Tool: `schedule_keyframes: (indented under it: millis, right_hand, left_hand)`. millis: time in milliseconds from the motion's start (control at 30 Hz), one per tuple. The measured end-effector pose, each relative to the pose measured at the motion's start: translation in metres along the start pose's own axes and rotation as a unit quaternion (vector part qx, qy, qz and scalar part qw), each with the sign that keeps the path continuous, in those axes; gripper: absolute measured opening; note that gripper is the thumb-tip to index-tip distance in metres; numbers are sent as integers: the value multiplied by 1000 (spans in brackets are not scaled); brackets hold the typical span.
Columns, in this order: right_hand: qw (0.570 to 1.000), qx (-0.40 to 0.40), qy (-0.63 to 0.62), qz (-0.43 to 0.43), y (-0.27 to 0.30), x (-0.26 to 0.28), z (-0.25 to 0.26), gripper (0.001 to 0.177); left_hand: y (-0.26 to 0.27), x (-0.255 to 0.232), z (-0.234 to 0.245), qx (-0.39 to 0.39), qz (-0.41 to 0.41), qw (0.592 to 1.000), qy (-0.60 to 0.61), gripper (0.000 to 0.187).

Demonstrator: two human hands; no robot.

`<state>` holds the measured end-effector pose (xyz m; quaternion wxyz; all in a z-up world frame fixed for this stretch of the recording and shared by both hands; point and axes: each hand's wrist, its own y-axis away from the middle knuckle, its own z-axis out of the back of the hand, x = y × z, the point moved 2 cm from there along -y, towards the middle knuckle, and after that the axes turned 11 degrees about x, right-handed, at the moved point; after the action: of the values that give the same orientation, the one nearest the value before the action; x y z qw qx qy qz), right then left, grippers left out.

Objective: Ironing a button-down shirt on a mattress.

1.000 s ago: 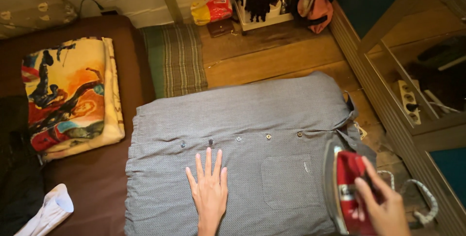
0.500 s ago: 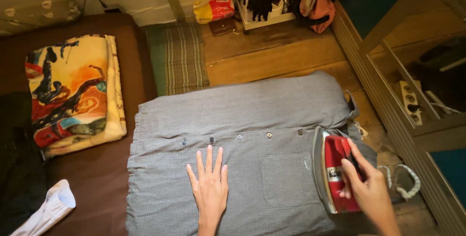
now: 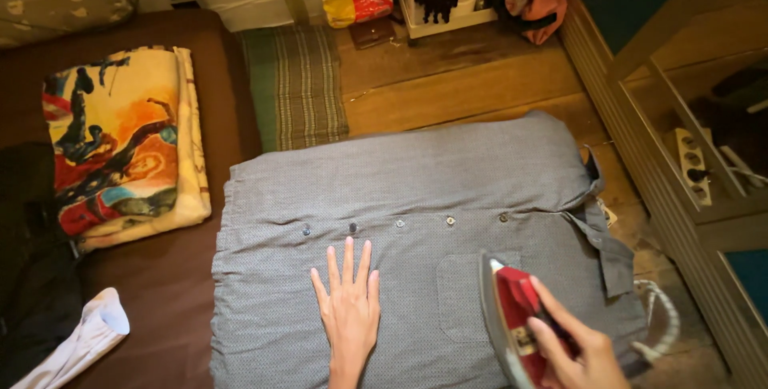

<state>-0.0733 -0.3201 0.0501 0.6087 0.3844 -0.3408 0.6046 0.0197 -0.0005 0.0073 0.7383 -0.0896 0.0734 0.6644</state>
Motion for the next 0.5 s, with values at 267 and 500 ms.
schedule_keyframes:
  millis: [267,500]
  right_hand:
    - [995,-27,-5,-97,-65,53,-21,58]
    - [998,-28,23,-58,-41,30,-25,59]
  left_hand:
    - [0,1,-1,-5,-4,1000,3,53]
    - [1,-1,2,-1,-4,1000,16,54]
